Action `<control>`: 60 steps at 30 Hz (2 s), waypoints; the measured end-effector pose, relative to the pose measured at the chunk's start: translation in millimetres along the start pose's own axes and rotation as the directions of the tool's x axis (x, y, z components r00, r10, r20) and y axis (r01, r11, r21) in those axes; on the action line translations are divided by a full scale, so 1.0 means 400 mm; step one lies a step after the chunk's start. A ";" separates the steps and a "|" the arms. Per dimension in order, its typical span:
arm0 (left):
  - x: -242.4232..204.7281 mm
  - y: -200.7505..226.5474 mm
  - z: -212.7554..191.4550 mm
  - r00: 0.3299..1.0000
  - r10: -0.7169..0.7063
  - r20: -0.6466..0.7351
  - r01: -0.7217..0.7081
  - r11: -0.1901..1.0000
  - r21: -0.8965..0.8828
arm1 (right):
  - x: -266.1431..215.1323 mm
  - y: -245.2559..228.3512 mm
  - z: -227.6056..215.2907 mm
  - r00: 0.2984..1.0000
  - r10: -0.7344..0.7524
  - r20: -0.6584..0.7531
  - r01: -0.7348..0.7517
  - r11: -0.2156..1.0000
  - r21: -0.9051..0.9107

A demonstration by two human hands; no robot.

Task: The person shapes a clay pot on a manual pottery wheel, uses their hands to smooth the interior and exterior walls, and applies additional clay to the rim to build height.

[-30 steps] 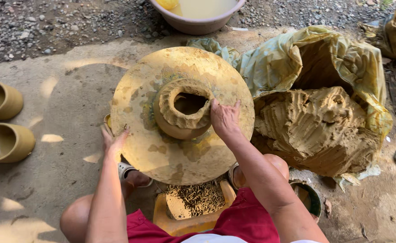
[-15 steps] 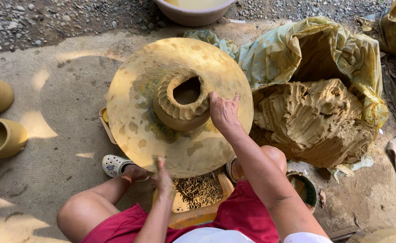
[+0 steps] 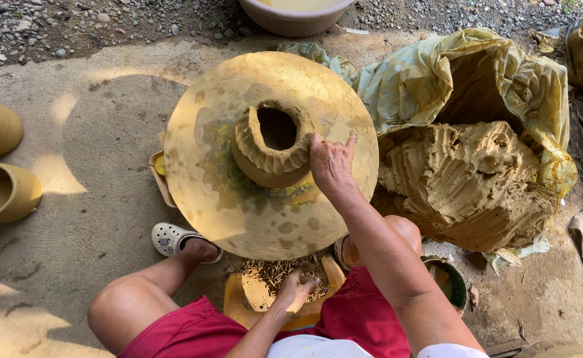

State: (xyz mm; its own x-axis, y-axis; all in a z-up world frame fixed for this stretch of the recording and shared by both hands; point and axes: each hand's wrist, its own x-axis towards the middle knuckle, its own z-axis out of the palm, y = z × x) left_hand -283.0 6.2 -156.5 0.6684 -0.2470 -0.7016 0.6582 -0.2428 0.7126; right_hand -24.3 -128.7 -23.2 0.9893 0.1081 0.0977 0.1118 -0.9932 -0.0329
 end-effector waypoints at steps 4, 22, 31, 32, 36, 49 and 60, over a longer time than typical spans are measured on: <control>-0.018 0.014 -0.002 1.000 -0.015 0.028 0.013 0.997 0.070 | -0.002 -0.012 -0.002 1.000 0.007 0.023 -0.007 1.000 0.000; -0.008 -0.009 -0.009 0.998 -0.031 0.046 0.020 0.977 0.214 | -0.037 -0.052 -0.030 0.991 -0.037 0.129 0.039 0.999 -0.012; -0.124 0.155 -0.120 0.991 -0.006 0.132 -0.081 0.763 0.641 | -0.071 -0.062 -0.030 0.981 -0.036 0.191 0.026 0.998 0.054; -0.136 0.171 -0.156 0.994 0.078 0.078 -0.109 0.821 0.560 | -0.076 -0.062 -0.025 0.978 -0.037 0.206 0.026 0.998 0.060; -0.111 0.229 -0.337 0.575 0.636 -0.514 -0.517 0.770 0.373 | -0.089 -0.056 -0.012 0.957 -0.029 0.288 -0.001 0.994 0.106; 0.202 0.033 -0.509 0.243 0.395 -0.886 -0.291 0.901 0.322 | -0.182 -0.092 -0.139 0.785 -0.566 0.252 0.188 0.606 0.773; 0.290 -0.082 -0.606 0.218 0.402 -0.889 -0.476 0.839 0.262 | -0.374 0.659 -0.022 0.658 0.749 0.077 -0.621 0.481 0.619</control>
State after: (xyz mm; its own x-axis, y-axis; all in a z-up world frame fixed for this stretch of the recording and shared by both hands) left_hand -143.1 213.0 -261.3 0.7184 0.6828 0.1327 0.1436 -0.3321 0.9322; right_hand -143.8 -407.1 -37.6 0.7415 -0.6699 -0.0370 -0.5026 -0.5181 -0.6921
